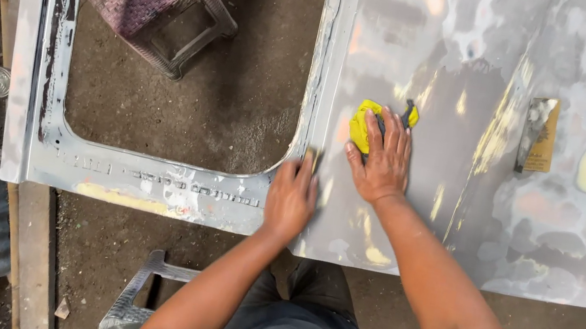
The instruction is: The person sands the surface of a white car door using a sanding block and a yellow cloth. They wipe the surface, dip the sanding block in a bucket of water, and continue sanding the edges and flat areas of the door.
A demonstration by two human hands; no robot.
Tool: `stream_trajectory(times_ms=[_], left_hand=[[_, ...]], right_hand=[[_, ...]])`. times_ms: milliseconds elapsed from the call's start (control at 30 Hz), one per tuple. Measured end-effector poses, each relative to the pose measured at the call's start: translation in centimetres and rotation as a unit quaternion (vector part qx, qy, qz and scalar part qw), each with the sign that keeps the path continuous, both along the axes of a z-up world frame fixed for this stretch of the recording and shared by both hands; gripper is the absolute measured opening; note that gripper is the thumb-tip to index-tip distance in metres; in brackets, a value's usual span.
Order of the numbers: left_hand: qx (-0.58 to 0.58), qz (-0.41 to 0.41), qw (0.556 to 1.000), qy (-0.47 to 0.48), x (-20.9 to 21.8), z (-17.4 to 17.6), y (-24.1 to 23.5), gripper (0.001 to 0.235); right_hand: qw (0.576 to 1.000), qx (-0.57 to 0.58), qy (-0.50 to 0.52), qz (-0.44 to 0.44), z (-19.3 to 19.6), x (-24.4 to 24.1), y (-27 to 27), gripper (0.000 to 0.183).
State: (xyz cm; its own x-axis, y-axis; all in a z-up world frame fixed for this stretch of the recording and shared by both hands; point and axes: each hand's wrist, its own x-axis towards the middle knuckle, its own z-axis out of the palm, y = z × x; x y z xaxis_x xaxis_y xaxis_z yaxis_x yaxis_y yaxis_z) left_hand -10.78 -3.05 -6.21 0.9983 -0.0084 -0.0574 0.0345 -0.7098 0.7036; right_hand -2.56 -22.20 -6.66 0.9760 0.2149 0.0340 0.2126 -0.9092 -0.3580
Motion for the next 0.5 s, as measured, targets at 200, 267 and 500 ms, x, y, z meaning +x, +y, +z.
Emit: stream_trajectory(times_ms=[200, 267, 500], left_hand=[[0.011, -0.012, 1.000, -0.009, 0.2, -0.5, 0.0, 0.052], [0.014, 0.012, 1.000, -0.015, 4.5, -1.1, -1.0, 0.050], [0.006, 0.048, 0.998, -0.043, 3.0, -0.4, -1.2, 0.047]], right_hand=[[0.999, -0.024, 0.010, -0.043, -0.2, -1.4, 1.3, 0.072], [0.999, -0.028, 0.012, -0.045, 0.0, -1.2, 1.5, 0.073], [0.999, -0.015, -0.005, -0.043, 0.1, -1.4, 1.5, 0.074]])
